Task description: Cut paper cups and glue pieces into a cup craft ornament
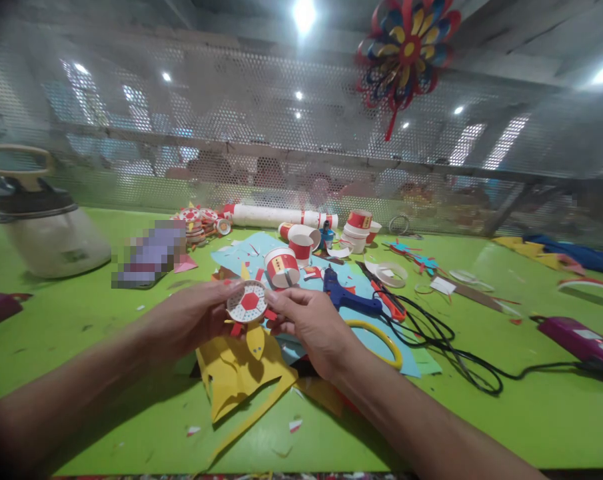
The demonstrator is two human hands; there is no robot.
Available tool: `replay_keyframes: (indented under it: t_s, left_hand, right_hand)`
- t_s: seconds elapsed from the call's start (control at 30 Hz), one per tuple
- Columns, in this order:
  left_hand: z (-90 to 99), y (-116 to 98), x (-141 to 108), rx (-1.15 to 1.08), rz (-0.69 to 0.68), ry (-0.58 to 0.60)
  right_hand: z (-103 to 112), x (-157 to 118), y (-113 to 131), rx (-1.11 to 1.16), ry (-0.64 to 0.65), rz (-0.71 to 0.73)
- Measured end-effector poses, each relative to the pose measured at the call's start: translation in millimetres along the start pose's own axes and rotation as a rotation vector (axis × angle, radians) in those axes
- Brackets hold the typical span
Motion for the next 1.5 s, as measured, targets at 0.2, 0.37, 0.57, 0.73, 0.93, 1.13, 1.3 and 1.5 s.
replay_keyframes:
  t_s: [0.2,0.37,0.57,0.73,0.93,1.13,1.3,1.5]
  left_hand:
    - [1.4,0.3,2.5,-0.004,-0.040,0.002]
    - [3.1,2.7,3.8,-0.033,-0.028,-0.036]
    - [0.8,0.6,0.6,-0.025,-0.021,-0.063]
    - [-3.4,2.2,-1.3,0.041,-0.003,-0.044]
    - [-0.1,3.4,0.4,0.168,0.004,-0.106]
    - [-0.4,-2.2,-2.8,0.171,-0.034,-0.118]
    - [-0.7,-5.9,-5.8,0.188,-0.050,-0.118]
    - [-8.5,-16.3,-8.5,0.217,-0.100,-0.029]
  right_hand:
    - [-2.5,-0.6,-2.7,0.002,0.017,-0.013]
    - [-4.2,-1.6,-6.8,0.010,0.020,-0.041]
    - [-6.2,-0.9,-4.9,0.047,0.022,-0.035]
    - [-3.1,-1.4,-4.3,0.040,-0.006,-0.023]
    - [0.0,-1.4,-5.3,-0.008,-0.023,-0.012]
    - [-1.1,-0.6,-2.4,-0.033,-0.050,-0.019]
    - [-2.5,-1.6,2.5,-0.110,-0.023,0.039]
    - [-7.9,-6.3,6.4,-0.140,0.023,0.060]
Point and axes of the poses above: each hand's wrist, its own x-axis towards the middle knuckle, its own z-axis out of the back of the hand, y = z × x, the point moved 8 cm from there along x, towards the middle knuckle, and after that the axes turned 7 degrees about z, right-handed, at the moved point
